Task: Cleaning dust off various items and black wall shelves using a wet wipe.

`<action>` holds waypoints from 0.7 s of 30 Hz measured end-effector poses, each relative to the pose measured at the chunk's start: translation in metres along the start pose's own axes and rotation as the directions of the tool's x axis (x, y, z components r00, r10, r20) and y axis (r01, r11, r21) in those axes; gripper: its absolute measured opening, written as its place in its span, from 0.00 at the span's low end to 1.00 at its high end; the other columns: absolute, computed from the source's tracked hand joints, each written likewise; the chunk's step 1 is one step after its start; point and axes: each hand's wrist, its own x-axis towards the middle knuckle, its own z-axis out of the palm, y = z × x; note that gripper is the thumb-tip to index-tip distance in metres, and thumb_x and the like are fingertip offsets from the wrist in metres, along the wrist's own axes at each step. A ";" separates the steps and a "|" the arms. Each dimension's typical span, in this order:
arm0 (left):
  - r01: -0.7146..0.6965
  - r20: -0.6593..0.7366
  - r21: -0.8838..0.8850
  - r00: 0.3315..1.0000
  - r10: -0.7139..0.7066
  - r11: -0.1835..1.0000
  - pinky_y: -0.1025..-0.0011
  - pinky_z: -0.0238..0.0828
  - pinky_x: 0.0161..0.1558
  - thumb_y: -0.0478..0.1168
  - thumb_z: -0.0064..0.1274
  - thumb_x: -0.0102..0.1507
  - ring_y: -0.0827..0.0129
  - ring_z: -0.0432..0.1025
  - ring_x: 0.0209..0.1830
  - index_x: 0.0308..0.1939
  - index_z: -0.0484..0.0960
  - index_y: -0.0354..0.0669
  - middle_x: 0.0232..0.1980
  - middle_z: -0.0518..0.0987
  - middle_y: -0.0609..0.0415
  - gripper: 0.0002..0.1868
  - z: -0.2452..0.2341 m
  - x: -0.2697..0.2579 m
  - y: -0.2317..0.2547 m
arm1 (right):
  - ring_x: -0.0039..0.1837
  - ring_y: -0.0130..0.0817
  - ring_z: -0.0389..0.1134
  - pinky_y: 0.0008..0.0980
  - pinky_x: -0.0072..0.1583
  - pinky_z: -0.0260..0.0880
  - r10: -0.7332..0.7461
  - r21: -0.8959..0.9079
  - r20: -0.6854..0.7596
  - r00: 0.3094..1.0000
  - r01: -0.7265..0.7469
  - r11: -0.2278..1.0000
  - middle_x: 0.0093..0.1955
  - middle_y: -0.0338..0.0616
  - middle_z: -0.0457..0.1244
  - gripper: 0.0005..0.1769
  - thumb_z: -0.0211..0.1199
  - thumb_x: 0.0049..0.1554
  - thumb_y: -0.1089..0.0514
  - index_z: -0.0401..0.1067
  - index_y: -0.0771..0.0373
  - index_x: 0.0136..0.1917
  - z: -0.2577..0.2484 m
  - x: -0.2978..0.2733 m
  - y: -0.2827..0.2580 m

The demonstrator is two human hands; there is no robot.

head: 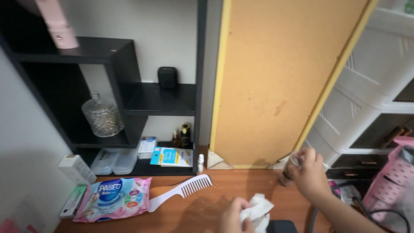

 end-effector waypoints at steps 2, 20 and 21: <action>-0.156 -0.123 0.070 0.979 0.164 0.985 0.59 0.78 0.39 0.45 0.56 0.56 0.52 0.81 0.36 0.42 0.78 0.46 0.35 0.82 0.45 0.13 0.002 -0.013 -0.055 | 0.59 0.59 0.65 0.46 0.59 0.71 -0.077 0.037 -0.151 0.986 0.084 0.996 0.64 0.63 0.55 0.35 0.70 0.50 0.57 0.58 0.62 0.67 0.000 -0.011 -0.026; -0.121 -0.383 0.162 0.907 0.175 0.979 0.61 0.80 0.42 0.57 0.60 0.59 0.59 0.82 0.37 0.44 0.78 0.43 0.36 0.83 0.48 0.22 -0.150 -0.061 -0.110 | 0.63 0.36 0.72 0.32 0.58 0.75 -0.577 0.498 -0.469 0.669 0.740 0.452 0.62 0.47 0.65 0.23 0.66 0.69 0.58 0.56 0.63 0.68 -0.036 0.006 -0.423; -0.119 -0.398 0.167 0.900 0.177 0.979 0.61 0.80 0.42 0.57 0.60 0.59 0.59 0.82 0.37 0.44 0.78 0.43 0.36 0.83 0.48 0.22 -0.161 -0.061 -0.123 | 0.63 0.36 0.72 0.32 0.58 0.75 -0.587 0.503 -0.469 0.660 0.746 0.437 0.62 0.47 0.65 0.23 0.66 0.69 0.58 0.56 0.63 0.68 -0.030 0.007 -0.434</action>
